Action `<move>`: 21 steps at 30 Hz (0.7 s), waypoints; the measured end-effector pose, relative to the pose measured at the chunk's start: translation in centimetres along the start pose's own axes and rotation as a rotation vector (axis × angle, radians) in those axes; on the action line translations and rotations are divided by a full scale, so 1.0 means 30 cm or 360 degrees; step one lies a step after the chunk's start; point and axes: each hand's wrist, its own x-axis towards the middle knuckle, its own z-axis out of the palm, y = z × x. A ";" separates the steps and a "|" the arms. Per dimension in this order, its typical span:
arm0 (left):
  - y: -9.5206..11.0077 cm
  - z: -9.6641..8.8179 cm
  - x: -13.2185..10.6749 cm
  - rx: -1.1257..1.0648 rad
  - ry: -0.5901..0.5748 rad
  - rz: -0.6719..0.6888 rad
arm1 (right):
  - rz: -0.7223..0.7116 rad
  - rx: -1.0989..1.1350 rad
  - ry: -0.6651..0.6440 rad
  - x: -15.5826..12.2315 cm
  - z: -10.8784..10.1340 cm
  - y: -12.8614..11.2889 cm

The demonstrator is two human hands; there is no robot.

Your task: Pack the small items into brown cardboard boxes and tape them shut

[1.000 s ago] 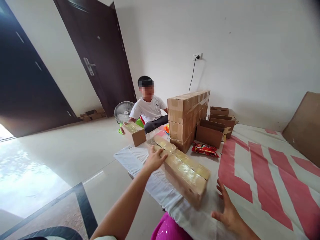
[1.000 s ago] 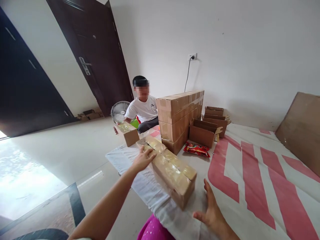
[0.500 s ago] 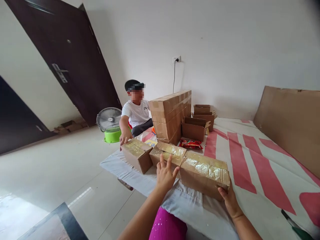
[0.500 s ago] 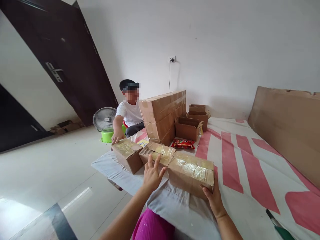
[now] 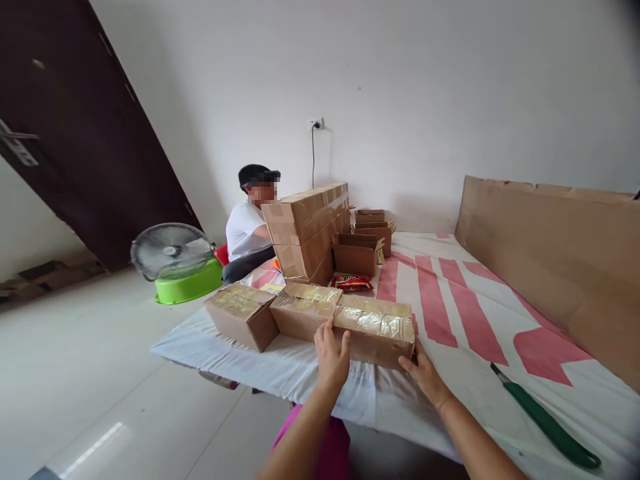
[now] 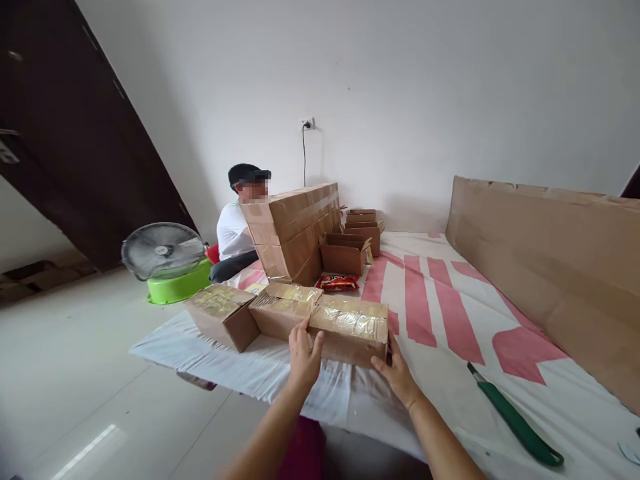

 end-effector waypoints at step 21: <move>0.195 0.054 -0.187 -0.1554 -0.0552 -0.0257 | 0.0190 -0.2159 0.0399 -0.364 -0.745 -0.024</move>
